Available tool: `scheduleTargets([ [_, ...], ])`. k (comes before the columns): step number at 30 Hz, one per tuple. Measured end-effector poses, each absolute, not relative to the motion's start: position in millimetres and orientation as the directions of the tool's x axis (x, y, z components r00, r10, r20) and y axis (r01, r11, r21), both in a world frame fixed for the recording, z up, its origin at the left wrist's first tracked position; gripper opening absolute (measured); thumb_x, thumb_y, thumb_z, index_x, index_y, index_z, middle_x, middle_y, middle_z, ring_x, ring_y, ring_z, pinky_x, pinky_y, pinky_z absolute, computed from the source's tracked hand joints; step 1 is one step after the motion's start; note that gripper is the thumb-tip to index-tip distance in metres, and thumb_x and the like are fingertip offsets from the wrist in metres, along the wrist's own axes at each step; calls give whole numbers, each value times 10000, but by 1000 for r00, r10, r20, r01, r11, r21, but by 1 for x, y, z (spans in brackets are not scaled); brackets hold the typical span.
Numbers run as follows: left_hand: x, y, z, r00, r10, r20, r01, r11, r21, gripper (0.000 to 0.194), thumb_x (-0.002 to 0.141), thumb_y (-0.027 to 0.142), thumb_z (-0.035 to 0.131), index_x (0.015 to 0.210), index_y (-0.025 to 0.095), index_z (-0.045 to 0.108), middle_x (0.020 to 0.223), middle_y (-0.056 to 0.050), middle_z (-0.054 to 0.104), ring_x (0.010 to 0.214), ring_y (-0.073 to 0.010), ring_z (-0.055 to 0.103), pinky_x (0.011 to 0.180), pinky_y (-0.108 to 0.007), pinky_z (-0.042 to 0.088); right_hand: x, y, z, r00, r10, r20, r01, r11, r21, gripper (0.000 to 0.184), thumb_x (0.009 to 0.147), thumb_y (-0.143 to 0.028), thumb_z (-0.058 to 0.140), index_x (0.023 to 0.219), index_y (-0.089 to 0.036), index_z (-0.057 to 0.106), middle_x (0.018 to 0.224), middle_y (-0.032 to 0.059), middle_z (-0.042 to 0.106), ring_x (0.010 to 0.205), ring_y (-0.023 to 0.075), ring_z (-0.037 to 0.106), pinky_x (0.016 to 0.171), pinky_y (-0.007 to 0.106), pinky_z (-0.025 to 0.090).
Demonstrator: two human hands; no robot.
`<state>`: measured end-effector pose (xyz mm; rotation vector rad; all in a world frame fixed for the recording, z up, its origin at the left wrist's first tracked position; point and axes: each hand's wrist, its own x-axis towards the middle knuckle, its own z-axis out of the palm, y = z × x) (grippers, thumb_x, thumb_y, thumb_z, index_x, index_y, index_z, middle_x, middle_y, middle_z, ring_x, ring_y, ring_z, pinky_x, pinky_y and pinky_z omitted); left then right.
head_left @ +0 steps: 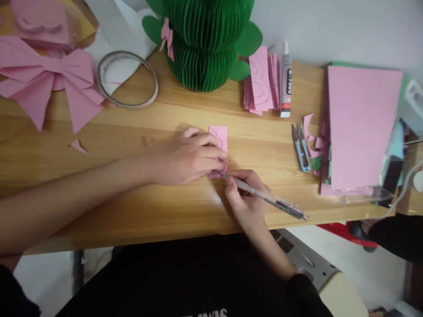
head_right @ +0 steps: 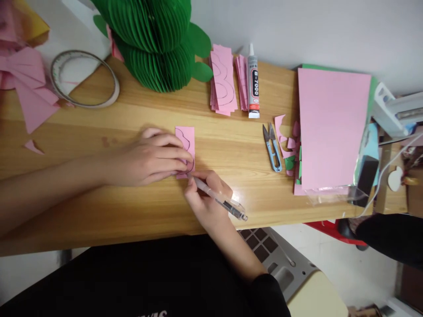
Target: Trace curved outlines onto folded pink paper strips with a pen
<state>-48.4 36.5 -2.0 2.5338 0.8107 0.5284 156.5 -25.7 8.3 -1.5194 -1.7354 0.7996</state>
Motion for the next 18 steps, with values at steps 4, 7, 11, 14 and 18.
scheduleTargets([
  [4,-48,36,-3,746,629,217,464,-726,508,398,1080,293,316,1053,266,713,1220,44,732,1165,-188,586,970,-418,358,158,-25,7,-21,997,74,580,73,-811,49,849,-246,622,845,-207,652,572,-37,673,438,105,574,421,213,450],
  [7,-46,36,0,737,658,154,496,-682,538,381,1071,289,331,1061,267,711,1226,62,728,1193,-173,567,1026,-416,346,159,-25,7,-30,997,74,585,77,-807,48,848,-243,618,850,-210,652,558,-44,658,450,112,586,434,221,464],
  [11,-46,37,2,740,663,111,496,-650,577,349,1059,278,372,1037,263,719,1217,56,734,1204,-184,565,1058,-423,319,157,-26,8,-132,988,82,568,143,-810,59,863,-252,630,882,-215,672,685,-8,736,484,108,618,453,225,490],
  [14,-46,37,2,748,651,130,476,-663,578,352,1061,274,376,1025,273,727,1216,49,733,1205,-196,564,1056,-414,301,156,-26,8,-146,986,83,566,152,-810,66,869,-257,634,896,-218,680,716,0,750,499,112,631,457,229,494],
  [18,-47,37,2,741,663,109,489,-643,590,360,1073,292,363,1050,276,721,1212,58,730,1194,-191,558,1052,-400,290,157,-26,7,-72,994,77,576,104,-811,55,857,-254,630,863,-216,669,584,-35,687,447,114,597,425,222,478],
])
